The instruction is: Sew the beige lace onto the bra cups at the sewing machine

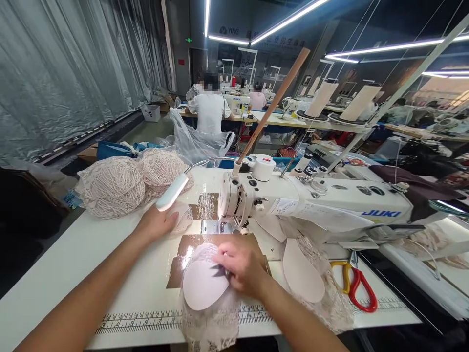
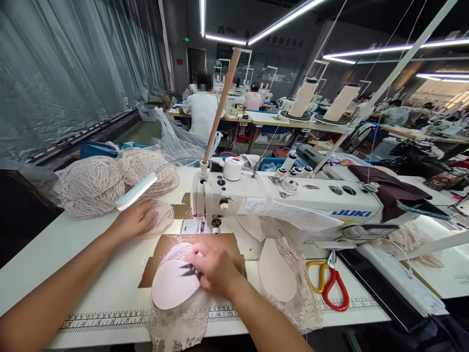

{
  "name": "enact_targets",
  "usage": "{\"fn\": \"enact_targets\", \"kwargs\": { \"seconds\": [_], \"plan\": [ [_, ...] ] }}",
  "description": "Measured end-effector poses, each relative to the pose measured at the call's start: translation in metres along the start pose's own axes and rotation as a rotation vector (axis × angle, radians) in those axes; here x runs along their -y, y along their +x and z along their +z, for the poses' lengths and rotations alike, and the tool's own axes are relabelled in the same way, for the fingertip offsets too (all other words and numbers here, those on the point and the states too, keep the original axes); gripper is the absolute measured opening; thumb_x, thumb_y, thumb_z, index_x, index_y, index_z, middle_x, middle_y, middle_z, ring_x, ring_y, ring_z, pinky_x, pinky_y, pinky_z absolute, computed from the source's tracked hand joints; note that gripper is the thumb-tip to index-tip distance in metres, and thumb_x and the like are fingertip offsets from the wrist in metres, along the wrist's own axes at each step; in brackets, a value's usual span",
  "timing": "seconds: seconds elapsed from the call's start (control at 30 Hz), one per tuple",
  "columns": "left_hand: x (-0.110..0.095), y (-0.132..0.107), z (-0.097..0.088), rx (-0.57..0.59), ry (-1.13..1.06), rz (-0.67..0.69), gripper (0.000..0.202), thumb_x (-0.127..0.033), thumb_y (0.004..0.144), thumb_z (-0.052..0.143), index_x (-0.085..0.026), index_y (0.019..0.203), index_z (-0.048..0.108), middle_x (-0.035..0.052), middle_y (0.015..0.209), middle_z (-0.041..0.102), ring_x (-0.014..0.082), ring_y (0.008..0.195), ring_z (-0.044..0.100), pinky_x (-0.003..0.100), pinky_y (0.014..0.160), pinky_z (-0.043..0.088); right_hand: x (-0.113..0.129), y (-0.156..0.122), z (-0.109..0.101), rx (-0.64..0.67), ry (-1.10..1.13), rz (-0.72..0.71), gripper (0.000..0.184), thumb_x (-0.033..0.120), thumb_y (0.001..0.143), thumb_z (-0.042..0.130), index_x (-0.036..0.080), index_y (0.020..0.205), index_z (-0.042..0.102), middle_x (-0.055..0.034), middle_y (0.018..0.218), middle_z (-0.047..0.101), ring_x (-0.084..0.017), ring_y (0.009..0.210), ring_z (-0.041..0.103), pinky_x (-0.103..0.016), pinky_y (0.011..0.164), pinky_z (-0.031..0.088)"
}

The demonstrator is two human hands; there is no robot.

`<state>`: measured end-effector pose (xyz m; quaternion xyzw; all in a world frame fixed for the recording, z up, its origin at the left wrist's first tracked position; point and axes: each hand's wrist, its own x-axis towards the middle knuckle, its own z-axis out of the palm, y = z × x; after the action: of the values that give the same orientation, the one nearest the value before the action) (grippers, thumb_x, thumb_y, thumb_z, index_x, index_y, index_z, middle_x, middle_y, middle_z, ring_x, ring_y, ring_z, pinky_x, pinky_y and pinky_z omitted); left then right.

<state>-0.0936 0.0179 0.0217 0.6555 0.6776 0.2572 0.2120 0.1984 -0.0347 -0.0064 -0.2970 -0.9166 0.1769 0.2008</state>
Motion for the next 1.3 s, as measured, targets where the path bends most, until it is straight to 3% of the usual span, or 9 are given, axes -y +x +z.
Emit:
{"fn": "enact_targets", "kwargs": {
  "seconds": [0.13, 0.23, 0.37, 0.47, 0.6, 0.83, 1.07, 1.2, 1.3],
  "plan": [
    [0.009, 0.012, 0.006, 0.102, -0.103, -0.097, 0.039, -0.034, 0.061, 0.068, -0.016, 0.095, 0.064, 0.0128, 0.105, 0.068, 0.0370, 0.104, 0.059, 0.040, 0.081, 0.047, 0.005, 0.000, -0.005, 0.253, -0.086, -0.110, 0.030, 0.007, 0.068, 0.057, 0.023, 0.092, 0.066, -0.0011, 0.099, 0.064, -0.015, 0.075, 0.056, -0.023, 0.058, 0.036],
    [0.002, 0.000, 0.011, 0.264, -0.277, -0.149, 0.034, -0.036, 0.063, 0.068, -0.015, 0.089, 0.065, 0.0073, 0.084, 0.071, 0.0301, 0.081, 0.067, 0.035, 0.068, 0.051, 0.001, -0.002, -0.017, 0.308, -0.148, 0.009, 0.019, 0.004, 0.064, 0.056, 0.019, 0.072, 0.062, -0.0010, 0.087, 0.063, -0.015, 0.072, 0.053, -0.023, 0.056, 0.033],
    [-0.014, -0.022, 0.015, 0.407, -0.501, -0.166, 0.039, -0.045, 0.076, 0.061, -0.012, 0.096, 0.066, 0.0088, 0.084, 0.072, 0.0267, 0.077, 0.069, 0.034, 0.066, 0.053, -0.007, -0.009, -0.038, 0.336, -0.158, 0.180, 0.019, -0.001, 0.061, 0.054, 0.017, 0.063, 0.058, -0.0020, 0.081, 0.062, -0.016, 0.069, 0.053, -0.023, 0.057, 0.033],
    [-0.024, -0.032, 0.019, 0.490, -0.702, -0.180, 0.038, -0.044, 0.076, 0.066, -0.013, 0.098, 0.067, 0.0096, 0.090, 0.073, 0.0257, 0.079, 0.068, 0.033, 0.069, 0.052, -0.008, -0.011, -0.047, 0.234, 0.037, 0.268, 0.019, 0.002, 0.073, 0.051, 0.018, 0.072, 0.063, -0.0021, 0.080, 0.063, -0.017, 0.072, 0.055, -0.025, 0.063, 0.039],
    [-0.033, -0.037, 0.030, 0.540, -0.897, -0.197, 0.037, -0.040, 0.074, 0.072, -0.015, 0.101, 0.067, 0.0085, 0.093, 0.072, 0.0245, 0.081, 0.067, 0.031, 0.070, 0.050, -0.002, -0.002, -0.041, -0.010, 0.485, 0.356, 0.021, 0.030, 0.091, 0.051, 0.019, 0.104, 0.065, -0.0054, 0.102, 0.066, -0.020, 0.095, 0.059, -0.030, 0.081, 0.045],
    [-0.033, -0.041, 0.032, 0.538, -0.794, -0.104, 0.032, -0.032, 0.075, 0.065, -0.017, 0.103, 0.060, 0.0049, 0.089, 0.069, 0.0215, 0.077, 0.064, 0.030, 0.065, 0.050, 0.007, 0.027, -0.006, -0.099, 0.548, 0.504, 0.015, 0.026, 0.079, 0.062, 0.016, 0.068, 0.060, 0.0026, 0.065, 0.054, -0.013, 0.065, 0.049, -0.023, 0.061, 0.038],
    [-0.027, -0.039, 0.028, 0.354, -0.365, 0.285, 0.053, -0.034, 0.072, 0.071, -0.022, 0.122, 0.056, 0.0090, 0.124, 0.058, 0.0261, 0.112, 0.055, 0.036, 0.096, 0.045, 0.008, 0.026, 0.008, -0.018, 0.728, 0.388, 0.017, 0.024, 0.086, 0.052, 0.016, 0.077, 0.064, 0.0035, 0.065, 0.054, -0.011, 0.063, 0.047, -0.022, 0.059, 0.036],
    [-0.034, -0.040, 0.047, 0.520, -0.362, 0.352, 0.026, -0.039, 0.075, 0.069, -0.018, 0.090, 0.064, 0.0016, 0.085, 0.062, 0.0176, 0.077, 0.057, 0.026, 0.067, 0.046, 0.010, 0.026, 0.009, -0.079, 0.764, 0.385, 0.014, 0.022, 0.085, 0.056, 0.017, 0.090, 0.068, 0.0003, 0.081, 0.065, -0.015, 0.074, 0.056, -0.024, 0.068, 0.043],
    [-0.034, -0.040, 0.054, 0.675, -0.491, 0.271, 0.029, -0.043, 0.081, 0.063, -0.016, 0.072, 0.057, -0.0026, 0.066, 0.051, 0.0115, 0.061, 0.046, 0.022, 0.055, 0.035, 0.008, 0.025, 0.008, -0.107, 0.764, 0.397, 0.018, 0.027, 0.085, 0.059, 0.017, 0.098, 0.066, -0.0028, 0.091, 0.067, -0.017, 0.082, 0.060, -0.028, 0.076, 0.047]
  ]
}}
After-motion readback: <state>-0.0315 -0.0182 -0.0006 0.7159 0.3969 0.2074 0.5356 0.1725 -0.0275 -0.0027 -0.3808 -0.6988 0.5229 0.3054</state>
